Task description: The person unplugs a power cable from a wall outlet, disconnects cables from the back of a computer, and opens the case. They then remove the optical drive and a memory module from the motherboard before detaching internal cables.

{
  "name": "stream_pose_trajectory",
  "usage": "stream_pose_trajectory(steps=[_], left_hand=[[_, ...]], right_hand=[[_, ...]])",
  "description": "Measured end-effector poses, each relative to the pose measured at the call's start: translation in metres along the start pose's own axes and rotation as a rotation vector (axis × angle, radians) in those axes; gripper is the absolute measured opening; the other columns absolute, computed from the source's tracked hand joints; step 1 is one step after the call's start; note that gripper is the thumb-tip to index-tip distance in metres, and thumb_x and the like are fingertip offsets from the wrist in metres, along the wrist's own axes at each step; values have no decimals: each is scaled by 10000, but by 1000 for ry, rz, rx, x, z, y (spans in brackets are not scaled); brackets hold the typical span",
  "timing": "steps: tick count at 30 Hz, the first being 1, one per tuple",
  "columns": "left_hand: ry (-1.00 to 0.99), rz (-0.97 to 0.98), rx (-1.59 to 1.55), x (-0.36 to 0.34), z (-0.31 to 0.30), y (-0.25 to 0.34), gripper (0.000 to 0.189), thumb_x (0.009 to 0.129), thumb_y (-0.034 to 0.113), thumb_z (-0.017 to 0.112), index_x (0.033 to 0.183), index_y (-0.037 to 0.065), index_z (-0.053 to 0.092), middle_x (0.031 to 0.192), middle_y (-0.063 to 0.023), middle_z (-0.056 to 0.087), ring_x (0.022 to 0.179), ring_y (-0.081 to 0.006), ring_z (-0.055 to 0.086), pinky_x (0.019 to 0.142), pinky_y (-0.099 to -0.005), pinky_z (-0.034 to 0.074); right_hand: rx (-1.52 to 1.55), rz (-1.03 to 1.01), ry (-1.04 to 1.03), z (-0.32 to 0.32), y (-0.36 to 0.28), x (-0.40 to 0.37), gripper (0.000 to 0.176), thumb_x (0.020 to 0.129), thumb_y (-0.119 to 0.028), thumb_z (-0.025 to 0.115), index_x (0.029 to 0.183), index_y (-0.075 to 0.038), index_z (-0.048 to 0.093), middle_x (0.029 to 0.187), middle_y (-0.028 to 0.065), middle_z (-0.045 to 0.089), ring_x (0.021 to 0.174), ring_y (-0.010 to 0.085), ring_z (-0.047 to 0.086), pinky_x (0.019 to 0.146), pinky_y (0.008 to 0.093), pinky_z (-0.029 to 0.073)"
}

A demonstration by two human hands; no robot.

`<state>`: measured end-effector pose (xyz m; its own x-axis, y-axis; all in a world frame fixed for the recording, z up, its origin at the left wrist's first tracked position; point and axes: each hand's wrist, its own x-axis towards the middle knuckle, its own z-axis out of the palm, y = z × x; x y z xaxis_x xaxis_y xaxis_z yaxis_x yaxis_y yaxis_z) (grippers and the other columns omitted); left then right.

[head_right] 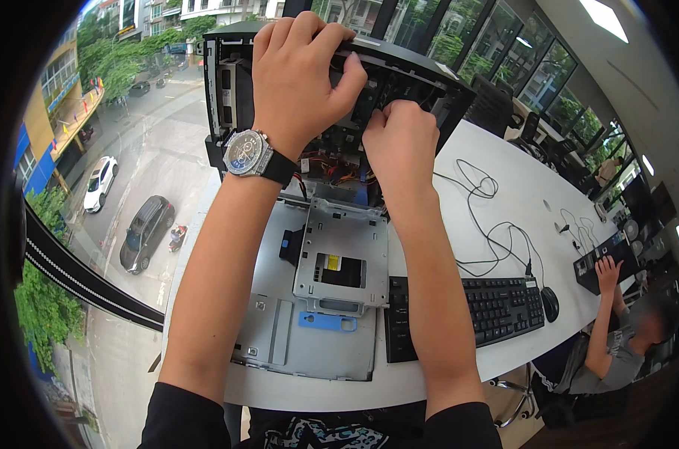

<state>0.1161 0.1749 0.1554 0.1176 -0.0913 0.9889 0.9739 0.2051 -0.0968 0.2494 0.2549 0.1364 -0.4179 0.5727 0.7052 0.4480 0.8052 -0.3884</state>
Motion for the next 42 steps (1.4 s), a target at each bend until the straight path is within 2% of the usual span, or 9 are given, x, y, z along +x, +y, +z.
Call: stream_pose_trajectory(steps=[13,16,18,29,42], left_hand=[[15,9,-7,-1,1,-1,236,783,264,686,951,108,742,922,-40,622,907,-253,589,957,-417,405],[-31,-11,30,3,-7,2,271,833,313,664,978,103,754,968,-64,651,953,-276,624,941,-410,440],[-126,-90,-92,13,-18,8,211,811,220,615,887,23,633,880,-148,548,901,-323,550,915,-453,416],[-51,-81,-101,10,-14,6,184,817,212,611,816,29,592,866,-154,543,893,-326,548,919,-455,428],[0,-75,-129,8,-12,4,161,802,188,613,794,30,587,845,-146,531,871,-317,542,894,-444,433]], right_hand=[[-67,-20,-30,-3,-6,5,184,859,-81,685,760,73,702,720,285,674,755,460,698,739,464,561],[-60,-20,-17,-1,-2,4,190,859,-89,689,759,72,702,716,283,672,753,459,697,739,464,561],[-44,-18,-22,-1,-2,4,194,858,-93,691,755,71,701,708,280,670,748,457,696,738,463,560],[5,17,-41,1,9,0,205,852,-113,672,764,66,720,678,256,669,708,426,705,730,443,565],[-15,31,-38,4,6,5,214,854,-134,676,782,62,723,724,256,687,763,442,704,763,441,560]])
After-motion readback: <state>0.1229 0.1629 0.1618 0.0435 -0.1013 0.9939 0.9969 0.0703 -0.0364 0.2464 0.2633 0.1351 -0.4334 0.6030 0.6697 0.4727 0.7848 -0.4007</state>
